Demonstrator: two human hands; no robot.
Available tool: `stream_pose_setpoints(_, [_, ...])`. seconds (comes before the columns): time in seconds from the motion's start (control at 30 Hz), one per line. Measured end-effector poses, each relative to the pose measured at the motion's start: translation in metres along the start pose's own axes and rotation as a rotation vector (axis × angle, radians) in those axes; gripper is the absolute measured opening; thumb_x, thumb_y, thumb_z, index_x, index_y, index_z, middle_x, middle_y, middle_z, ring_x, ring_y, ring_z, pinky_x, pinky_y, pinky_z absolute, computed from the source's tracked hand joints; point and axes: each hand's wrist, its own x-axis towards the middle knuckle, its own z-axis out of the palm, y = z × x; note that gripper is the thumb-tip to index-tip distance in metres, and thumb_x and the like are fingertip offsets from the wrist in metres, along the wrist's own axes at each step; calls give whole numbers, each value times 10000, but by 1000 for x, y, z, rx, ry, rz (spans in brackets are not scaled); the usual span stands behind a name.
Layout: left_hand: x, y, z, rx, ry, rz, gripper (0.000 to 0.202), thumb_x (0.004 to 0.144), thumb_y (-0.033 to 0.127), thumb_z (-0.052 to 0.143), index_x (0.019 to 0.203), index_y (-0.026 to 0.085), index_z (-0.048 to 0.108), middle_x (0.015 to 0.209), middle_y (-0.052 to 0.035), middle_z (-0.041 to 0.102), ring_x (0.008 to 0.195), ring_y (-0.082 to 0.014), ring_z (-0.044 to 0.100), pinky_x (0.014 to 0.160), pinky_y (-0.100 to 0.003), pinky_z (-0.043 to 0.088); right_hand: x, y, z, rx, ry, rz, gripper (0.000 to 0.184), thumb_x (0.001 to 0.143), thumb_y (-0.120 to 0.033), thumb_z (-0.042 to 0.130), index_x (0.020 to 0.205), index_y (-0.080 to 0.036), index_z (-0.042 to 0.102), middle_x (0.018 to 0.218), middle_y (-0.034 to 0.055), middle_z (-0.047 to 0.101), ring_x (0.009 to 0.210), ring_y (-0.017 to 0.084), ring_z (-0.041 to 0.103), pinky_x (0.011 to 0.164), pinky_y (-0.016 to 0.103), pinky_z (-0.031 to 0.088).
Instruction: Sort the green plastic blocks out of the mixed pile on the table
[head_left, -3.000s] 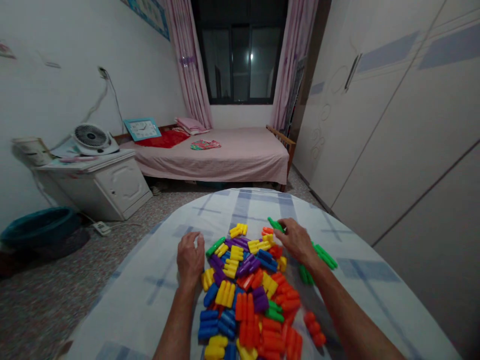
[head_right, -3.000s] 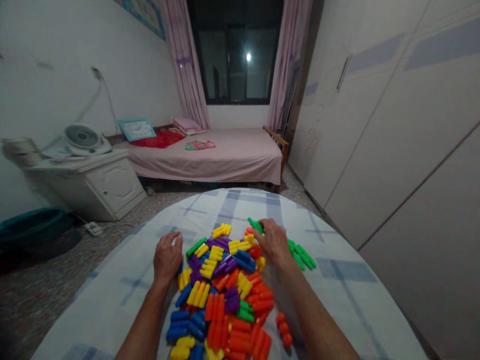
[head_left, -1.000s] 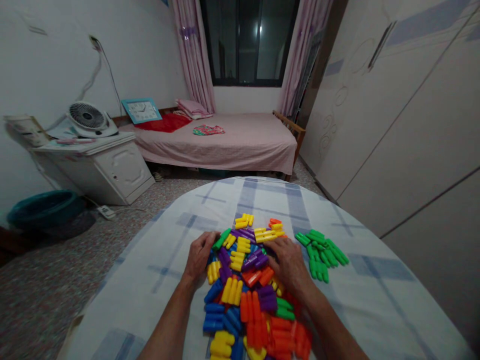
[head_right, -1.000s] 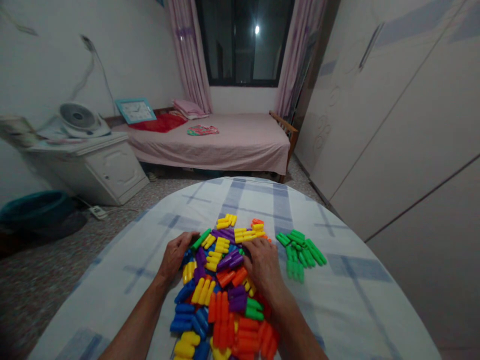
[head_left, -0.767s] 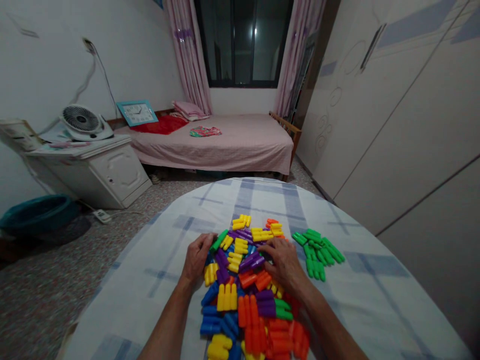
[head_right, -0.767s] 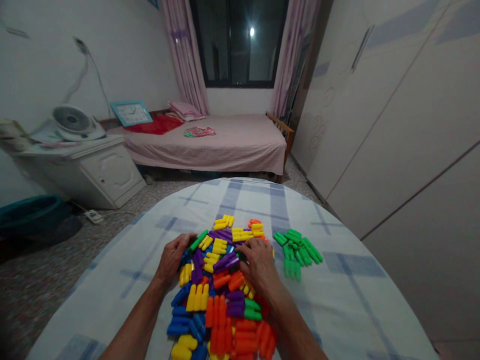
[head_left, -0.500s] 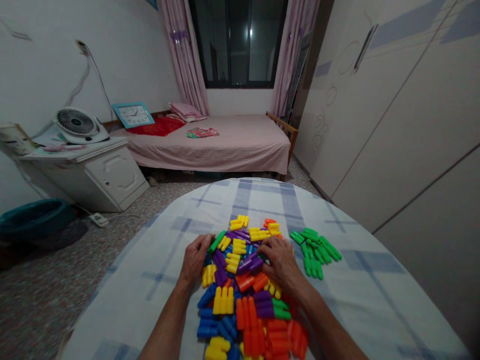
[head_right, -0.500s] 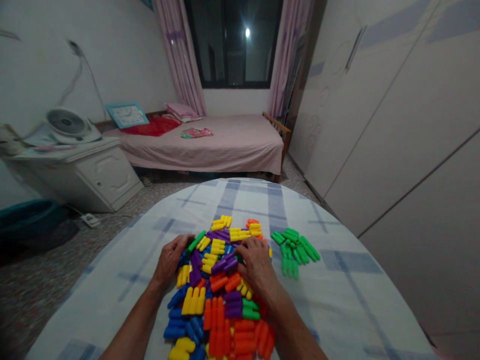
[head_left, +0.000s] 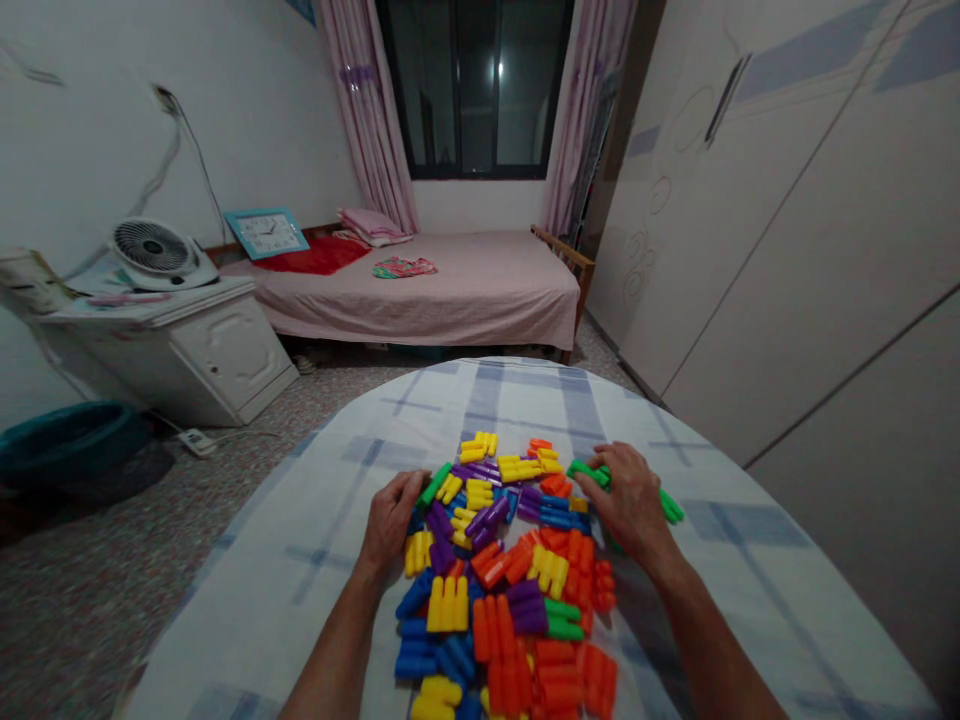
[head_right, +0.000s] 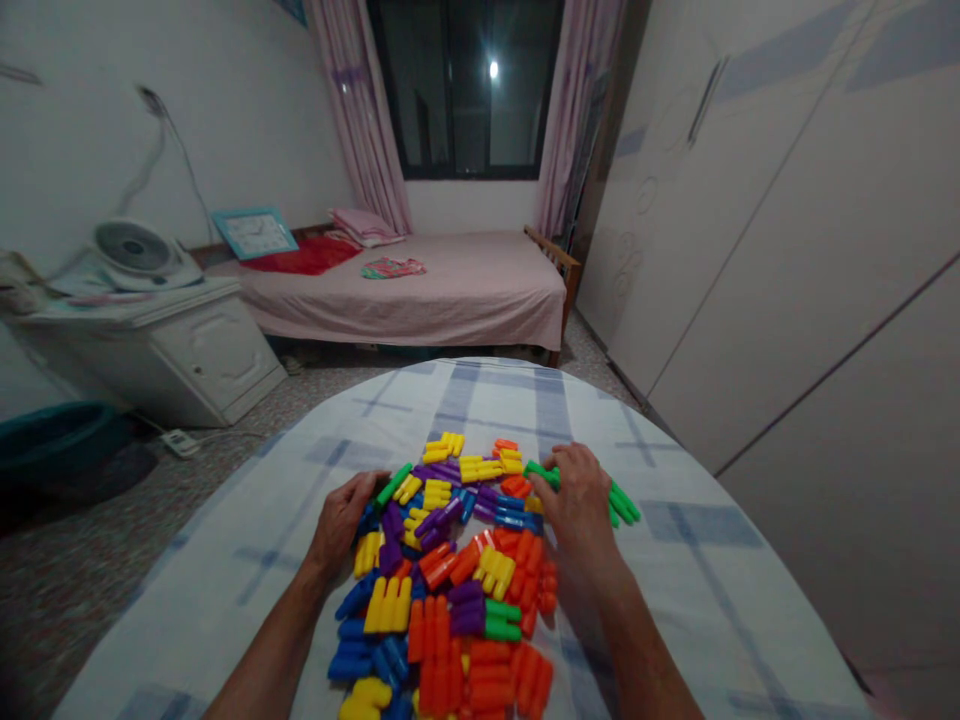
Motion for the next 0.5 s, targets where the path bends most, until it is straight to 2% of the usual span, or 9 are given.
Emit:
stream_pose_setpoints(0.1, [1, -2, 0, -4, -2, -7, 468, 850, 537, 508, 1063, 158, 682, 986, -57, 705, 922, -206, 627, 800, -278, 471, 0, 27, -6, -142, 52, 83, 193, 828, -390, 502, 813, -212, 574, 1004, 95, 610, 1060, 280, 493, 835, 427, 389])
stream_pose_setpoints(0.2, [1, -1, -1, 28, 7, 8, 461, 843, 540, 516, 1028, 156, 692, 964, -54, 708, 935, -209, 629, 816, -279, 469, 0, 39, -10, -203, 73, 123, 211, 827, -395, 491, 833, -208, 588, 1016, 102, 609, 1056, 284, 493, 829, 434, 396])
stream_pose_setpoints(0.33, [2, 1, -2, 71, 8, 31, 426, 858, 516, 499, 1009, 165, 689, 988, -51, 696, 936, -205, 622, 826, -283, 467, 0, 24, -8, -94, 54, 96, 252, 840, -386, 489, 974, -208, 606, 1123, 106, 593, 1116, 286, 482, 862, 445, 406])
stream_pose_setpoints(0.5, [5, -6, 0, 299, -46, 197, 378, 750, 446, 654, 1036, 201, 679, 1091, -65, 647, 1057, -228, 577, 949, -332, 432, -7, -11, 9, 123, -130, -123, 211, 850, -328, 517, 989, -208, 621, 1118, 92, 614, 1162, 261, 481, 973, 444, 367])
